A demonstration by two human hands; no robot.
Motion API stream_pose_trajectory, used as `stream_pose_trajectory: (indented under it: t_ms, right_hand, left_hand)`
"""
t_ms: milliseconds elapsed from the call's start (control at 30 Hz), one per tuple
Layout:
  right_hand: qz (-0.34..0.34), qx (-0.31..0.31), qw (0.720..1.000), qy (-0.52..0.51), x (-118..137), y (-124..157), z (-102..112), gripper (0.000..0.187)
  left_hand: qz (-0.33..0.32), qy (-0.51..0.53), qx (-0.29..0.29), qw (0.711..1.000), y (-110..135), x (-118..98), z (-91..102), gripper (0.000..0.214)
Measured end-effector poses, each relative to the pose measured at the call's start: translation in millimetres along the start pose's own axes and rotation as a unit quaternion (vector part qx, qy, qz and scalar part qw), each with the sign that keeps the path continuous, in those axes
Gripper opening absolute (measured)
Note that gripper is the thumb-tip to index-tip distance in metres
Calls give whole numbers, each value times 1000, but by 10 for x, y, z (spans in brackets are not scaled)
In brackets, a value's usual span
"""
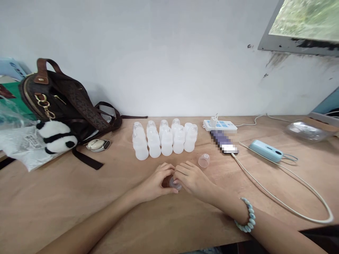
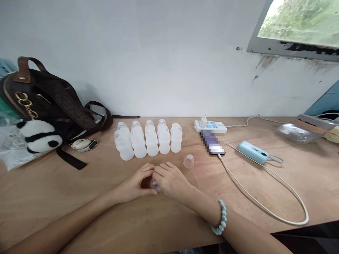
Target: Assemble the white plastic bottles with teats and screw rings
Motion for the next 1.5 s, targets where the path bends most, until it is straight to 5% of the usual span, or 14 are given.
stream_pose_trajectory:
  t_ms: [367,700,767,867,1000,1133,1300,1500]
  right_hand:
    - [27,-123,992,13,126,-71,462,29]
    - [16,-75,997,-24,44,-83,271,28]
    - [-6,-85,994,-64,-30,-80,352,22]
    - [-69,-198,973,-100,-274,4,722,10]
    - [-270,-338,898,-83,-967,336,1019,8]
    - [-418,-208,873,-138,-1662,503,538,19]
    - [-404,-108,890,-180,-2018,463,123,38]
    - [-348,-76,911,-206,-2159,176,89,50]
  left_hand:
    - [-18,-47,-9,999,-1,-36,92,47]
    - [-5,-89,26,996,18,34,-13,37]
    - [-8,-92,27,995,35,28,-19,37]
    - [-16,-88,27,996,54,9,-19,40]
    - [-10,-86,31,996,60,15,-26,39]
    - [-12,-89,26,996,66,-7,-15,38]
    - [-3,-96,32,995,74,-7,-19,38]
    - [-13,-98,27,995,73,-16,-21,40]
Point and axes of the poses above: each hand's wrist, its own y-axis away from the middle knuckle, its own z-axis out of the back of the hand, x = y × z, the point moved 10 cm from there along -y, towards the middle knuckle, and after that the axes turned 2 degrees about y, right-handed, at the moved point
